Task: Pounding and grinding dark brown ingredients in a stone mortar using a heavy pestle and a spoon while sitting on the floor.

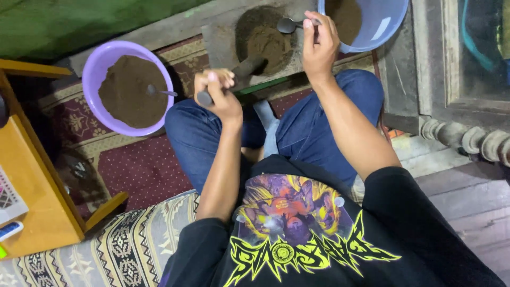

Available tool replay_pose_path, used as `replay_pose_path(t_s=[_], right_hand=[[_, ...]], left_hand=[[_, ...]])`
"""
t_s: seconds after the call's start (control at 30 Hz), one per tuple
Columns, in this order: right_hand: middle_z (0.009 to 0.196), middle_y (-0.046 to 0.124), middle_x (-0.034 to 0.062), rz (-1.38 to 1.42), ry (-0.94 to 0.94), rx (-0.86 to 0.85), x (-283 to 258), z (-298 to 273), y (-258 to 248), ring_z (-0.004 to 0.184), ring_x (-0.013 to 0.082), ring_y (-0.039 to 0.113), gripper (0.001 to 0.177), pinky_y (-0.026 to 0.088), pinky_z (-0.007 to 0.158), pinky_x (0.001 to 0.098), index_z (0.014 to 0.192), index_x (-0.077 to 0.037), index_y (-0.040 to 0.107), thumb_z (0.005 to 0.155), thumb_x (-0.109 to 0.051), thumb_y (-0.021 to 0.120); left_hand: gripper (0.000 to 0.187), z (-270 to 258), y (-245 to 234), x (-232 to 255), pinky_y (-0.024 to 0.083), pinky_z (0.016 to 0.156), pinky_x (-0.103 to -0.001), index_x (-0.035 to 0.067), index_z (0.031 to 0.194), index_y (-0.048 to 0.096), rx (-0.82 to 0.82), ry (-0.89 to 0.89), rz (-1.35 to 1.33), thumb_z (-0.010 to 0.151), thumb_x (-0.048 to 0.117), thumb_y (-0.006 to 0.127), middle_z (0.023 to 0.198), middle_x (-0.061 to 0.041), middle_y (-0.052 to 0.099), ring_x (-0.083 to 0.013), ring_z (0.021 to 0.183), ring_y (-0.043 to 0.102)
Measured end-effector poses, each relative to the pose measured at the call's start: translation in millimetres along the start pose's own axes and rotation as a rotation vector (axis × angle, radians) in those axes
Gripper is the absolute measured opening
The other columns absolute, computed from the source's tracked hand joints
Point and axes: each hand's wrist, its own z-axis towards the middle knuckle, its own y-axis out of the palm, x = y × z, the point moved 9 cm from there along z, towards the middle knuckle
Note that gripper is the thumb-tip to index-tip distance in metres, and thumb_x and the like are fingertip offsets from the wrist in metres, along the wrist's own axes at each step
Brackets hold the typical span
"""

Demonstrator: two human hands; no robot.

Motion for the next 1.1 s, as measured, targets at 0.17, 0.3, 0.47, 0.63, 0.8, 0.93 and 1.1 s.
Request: replay_pose_path(t_s=[0.17,0.3,0.47,0.63,0.8,0.93,1.1], right_hand=[[0.097,0.078,0.006,-0.182,-0.127,-0.147,3.9,-6.0,14.1,0.084,0.0179,0.065,0.015,0.045,0.081,0.0318,0.11,-0.004,0.08,0.098,-0.007,0.071],[0.101,0.082,0.0019,-0.23,-0.186,-0.286,4.8,-19.4,33.9,0.086,0.0174,0.066,0.016,0.044,0.091,0.033,0.107,-0.009,0.084,0.093,-0.008,0.075],[0.093,0.076,0.0054,-0.307,-0.339,-0.682,12.8,-56.7,72.3,0.101,0.0206,0.066,0.018,0.034,0.107,0.0439,0.105,-0.011,0.083,0.089,-0.007,0.076],[0.105,0.078,0.0048,-0.389,-0.376,-0.772,15.5,-48.4,59.8,0.106,0.0208,0.065,0.019,0.037,0.103,0.041,0.111,-0.016,0.084,0.095,-0.011,0.074],[0.115,0.076,0.0098,-0.392,-0.324,-0.534,20.8,-27.5,69.9,0.104,0.0267,0.061,0.017,0.041,0.096,0.0406,0.114,-0.016,0.085,0.103,-0.018,0.072],[0.106,0.079,0.006,-0.421,-0.308,-0.764,19.4,-56.5,95.6,0.11,0.023,0.065,0.016,0.035,0.106,0.0452,0.111,-0.017,0.082,0.101,-0.017,0.07],[0.108,0.079,0.0045,-0.435,-0.31,-0.929,13.4,-55.2,71.6,0.116,0.024,0.065,0.02,0.039,0.106,0.043,0.113,-0.014,0.082,0.101,-0.019,0.067]], left_hand=[[0.013,-20.1,-9.6,44.0,0.054,0.099,-0.043,0.006,0.088,0.048,-0.157,0.067,0.182,0.101,0.006,0.047,0.089,-0.008,0.058,-0.0194,0.085,0.057],[0.006,-61.0,-35.4,47.4,0.049,0.104,-0.039,0.003,0.093,0.056,-0.21,0.04,0.297,0.098,0.001,0.052,0.11,-0.011,0.067,-0.0265,0.11,0.064],[0.021,-114.9,-72.4,13.0,0.045,0.113,-0.044,0.002,0.108,0.067,-0.276,-0.004,0.476,0.094,0.017,0.067,0.139,-0.019,0.061,-0.0337,0.129,0.06],[0.022,-129.2,-68.7,13.5,0.048,0.115,-0.044,0.001,0.107,0.07,-0.379,0.078,0.514,0.089,0.012,0.076,0.142,-0.019,0.059,-0.0374,0.133,0.06],[0.023,-129.5,-69.2,13.3,0.049,0.115,-0.044,0.001,0.108,0.07,-0.391,0.099,0.517,0.088,0.009,0.078,0.143,-0.019,0.059,-0.0383,0.134,0.06],[0.026,-125.0,-71.4,18.7,0.052,0.108,-0.04,0.0,0.112,0.07,-0.361,0.081,0.544,0.089,0.011,0.077,0.141,-0.021,0.06,-0.0357,0.125,0.065],[0.035,-124.1,-77.3,12.1,0.049,0.113,-0.042,0.0,0.124,0.067,-0.349,0.047,0.535,0.092,0.014,0.073,0.146,-0.023,0.056,-0.0368,0.13,0.062]])
